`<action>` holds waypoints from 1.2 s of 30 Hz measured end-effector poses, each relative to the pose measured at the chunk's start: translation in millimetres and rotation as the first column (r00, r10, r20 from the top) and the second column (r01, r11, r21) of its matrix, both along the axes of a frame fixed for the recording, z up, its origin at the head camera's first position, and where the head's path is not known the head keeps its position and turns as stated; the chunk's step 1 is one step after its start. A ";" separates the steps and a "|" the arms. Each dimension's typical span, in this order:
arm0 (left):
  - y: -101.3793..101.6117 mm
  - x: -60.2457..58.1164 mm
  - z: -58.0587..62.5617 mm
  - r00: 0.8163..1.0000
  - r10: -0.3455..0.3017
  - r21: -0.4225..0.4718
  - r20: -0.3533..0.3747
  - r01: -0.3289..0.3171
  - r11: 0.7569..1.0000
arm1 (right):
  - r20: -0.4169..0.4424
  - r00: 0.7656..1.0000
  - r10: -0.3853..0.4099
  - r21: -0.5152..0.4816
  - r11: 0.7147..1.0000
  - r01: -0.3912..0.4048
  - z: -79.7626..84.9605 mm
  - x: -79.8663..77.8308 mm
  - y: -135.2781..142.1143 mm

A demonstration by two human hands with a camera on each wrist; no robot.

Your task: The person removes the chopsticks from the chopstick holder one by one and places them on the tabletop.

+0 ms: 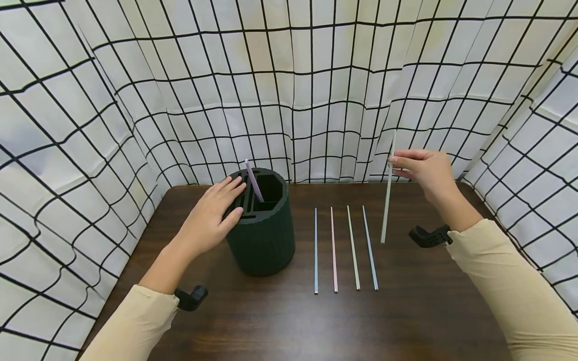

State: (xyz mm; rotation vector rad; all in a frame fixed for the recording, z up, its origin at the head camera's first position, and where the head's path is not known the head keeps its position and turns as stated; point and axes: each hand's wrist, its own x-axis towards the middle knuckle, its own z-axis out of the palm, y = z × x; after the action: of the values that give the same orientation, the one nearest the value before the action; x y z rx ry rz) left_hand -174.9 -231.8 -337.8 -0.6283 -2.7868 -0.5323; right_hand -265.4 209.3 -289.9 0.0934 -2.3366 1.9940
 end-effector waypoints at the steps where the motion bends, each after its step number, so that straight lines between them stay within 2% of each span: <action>1: -0.2 0.0 0.4 1.000 0.000 -0.001 -0.001 0.000 1.000 | 0.040 0.999 0.014 0.023 1.000 -0.015 -1.8 -1.5 3.1; 5: -0.5 0.3 1.0 1.000 -0.003 -0.002 -0.004 0.003 1.000 | 0.161 0.986 0.051 0.037 0.998 -0.057 -11.3 -8.1 14.6; 11: 1.1 0.4 0.8 1.000 -0.006 0.004 -0.008 0.006 1.000 | 0.302 0.949 0.094 -0.049 0.995 -0.083 -35.2 -19.3 31.5; 15: 0.8 1.1 0.5 1.000 -0.005 0.003 -0.011 0.005 1.000 | 0.337 0.933 0.130 -0.110 0.989 -0.098 -58.1 -26.7 37.3; 24: 0.8 0.6 1.2 1.000 -0.007 0.008 -0.016 0.007 1.000 | 0.385 0.914 0.124 0.053 0.986 -0.157 -104.9 -30.0 36.7; 28: 1.0 0.0 1.6 1.000 -0.008 0.006 -0.016 0.008 1.000 | 0.419 0.902 0.108 0.067 0.986 -0.150 -119.1 -30.3 34.8; 36: 0.7 1.1 0.9 1.000 -0.008 0.003 -0.022 0.008 1.000 | 0.469 0.874 0.129 0.060 0.982 -0.177 -144.9 -35.0 32.5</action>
State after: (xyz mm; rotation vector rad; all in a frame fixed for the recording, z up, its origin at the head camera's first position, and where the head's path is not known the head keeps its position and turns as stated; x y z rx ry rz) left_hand -173.8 -231.2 -336.9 -0.6406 -2.7632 -0.5281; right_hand -300.4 241.8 -434.7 -0.2294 -2.7988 2.1656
